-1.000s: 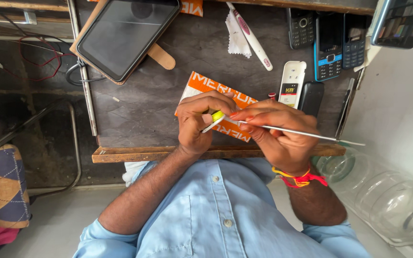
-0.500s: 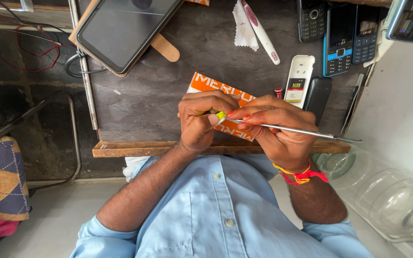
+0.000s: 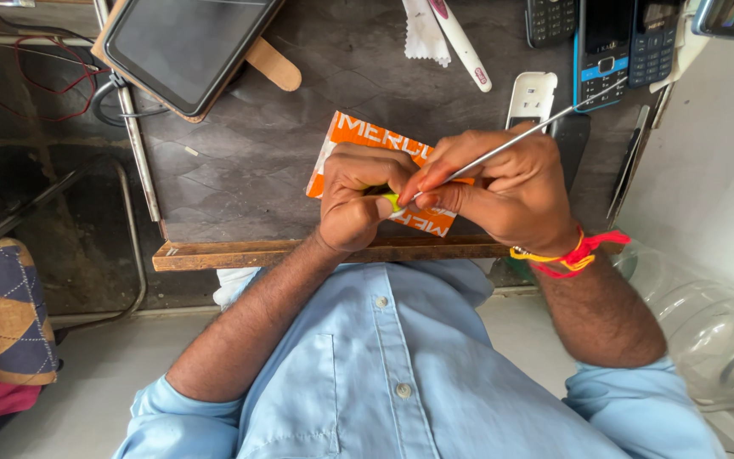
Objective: The person disassembles a small mobile phone by hand, removing a sim card and the battery, and uses a thin tool to pry open the internal casing.
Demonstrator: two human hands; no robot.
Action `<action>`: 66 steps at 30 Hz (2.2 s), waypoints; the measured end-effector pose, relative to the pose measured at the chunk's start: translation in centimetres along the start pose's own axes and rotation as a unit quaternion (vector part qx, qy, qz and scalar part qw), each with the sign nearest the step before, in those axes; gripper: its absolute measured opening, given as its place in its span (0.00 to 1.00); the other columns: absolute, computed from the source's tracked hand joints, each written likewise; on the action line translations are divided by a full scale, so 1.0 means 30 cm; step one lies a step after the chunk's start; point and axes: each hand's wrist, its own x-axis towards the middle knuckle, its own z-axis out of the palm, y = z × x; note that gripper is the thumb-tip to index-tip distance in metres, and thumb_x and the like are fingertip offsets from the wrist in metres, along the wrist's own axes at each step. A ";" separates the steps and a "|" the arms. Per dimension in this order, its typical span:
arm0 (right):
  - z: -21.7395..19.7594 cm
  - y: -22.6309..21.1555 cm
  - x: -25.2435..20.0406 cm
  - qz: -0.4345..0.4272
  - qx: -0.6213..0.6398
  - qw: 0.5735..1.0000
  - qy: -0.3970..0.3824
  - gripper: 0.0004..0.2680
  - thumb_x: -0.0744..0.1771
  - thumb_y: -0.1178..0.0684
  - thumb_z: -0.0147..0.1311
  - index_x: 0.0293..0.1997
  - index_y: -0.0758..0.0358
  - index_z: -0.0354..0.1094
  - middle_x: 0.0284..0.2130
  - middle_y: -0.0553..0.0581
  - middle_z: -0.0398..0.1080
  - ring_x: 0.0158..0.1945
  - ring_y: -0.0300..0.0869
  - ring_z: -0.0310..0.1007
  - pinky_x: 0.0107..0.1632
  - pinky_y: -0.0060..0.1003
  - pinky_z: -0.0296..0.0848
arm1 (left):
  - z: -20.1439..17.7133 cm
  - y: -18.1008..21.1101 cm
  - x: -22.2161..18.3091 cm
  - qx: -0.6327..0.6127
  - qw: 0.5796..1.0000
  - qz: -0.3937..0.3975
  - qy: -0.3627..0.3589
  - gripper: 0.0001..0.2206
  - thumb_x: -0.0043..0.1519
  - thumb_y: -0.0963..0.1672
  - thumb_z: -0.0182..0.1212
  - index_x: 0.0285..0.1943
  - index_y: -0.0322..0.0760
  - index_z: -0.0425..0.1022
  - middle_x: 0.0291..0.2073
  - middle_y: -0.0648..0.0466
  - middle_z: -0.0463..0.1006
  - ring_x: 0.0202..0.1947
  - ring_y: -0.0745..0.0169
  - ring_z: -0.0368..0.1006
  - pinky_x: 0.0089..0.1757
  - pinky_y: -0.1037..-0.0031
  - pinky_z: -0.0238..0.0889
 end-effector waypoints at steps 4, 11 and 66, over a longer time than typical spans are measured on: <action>0.014 -0.026 0.000 -0.036 -0.116 0.993 0.003 0.04 0.67 0.67 0.61 0.42 0.70 0.71 0.39 0.65 0.78 0.40 0.45 0.82 0.43 0.35 0.81 | 0.001 0.014 0.006 -0.016 1.000 0.007 0.021 0.16 0.47 0.47 0.53 0.29 0.22 0.72 0.29 0.41 0.79 0.29 0.56 0.75 0.36 0.72 0.67; 0.084 0.014 -0.020 -0.244 -0.320 0.913 0.070 0.06 0.66 0.69 0.60 0.42 0.70 0.68 0.43 0.67 0.77 0.47 0.54 0.82 0.49 0.44 0.84 | 0.029 0.046 0.012 -0.047 0.994 -0.003 0.102 0.19 0.51 0.48 0.48 0.33 0.22 0.73 0.32 0.40 0.80 0.34 0.53 0.77 0.41 0.69 0.71; 0.129 0.061 -0.159 -0.064 -0.272 0.947 0.157 0.05 0.69 0.64 0.60 0.46 0.72 0.69 0.42 0.65 0.77 0.45 0.45 0.80 0.43 0.31 0.81 | -0.030 0.165 -0.077 0.540 0.836 0.083 -0.051 0.15 0.52 0.39 0.65 0.50 0.37 0.81 0.44 0.57 0.80 0.46 0.60 0.75 0.45 0.66 0.67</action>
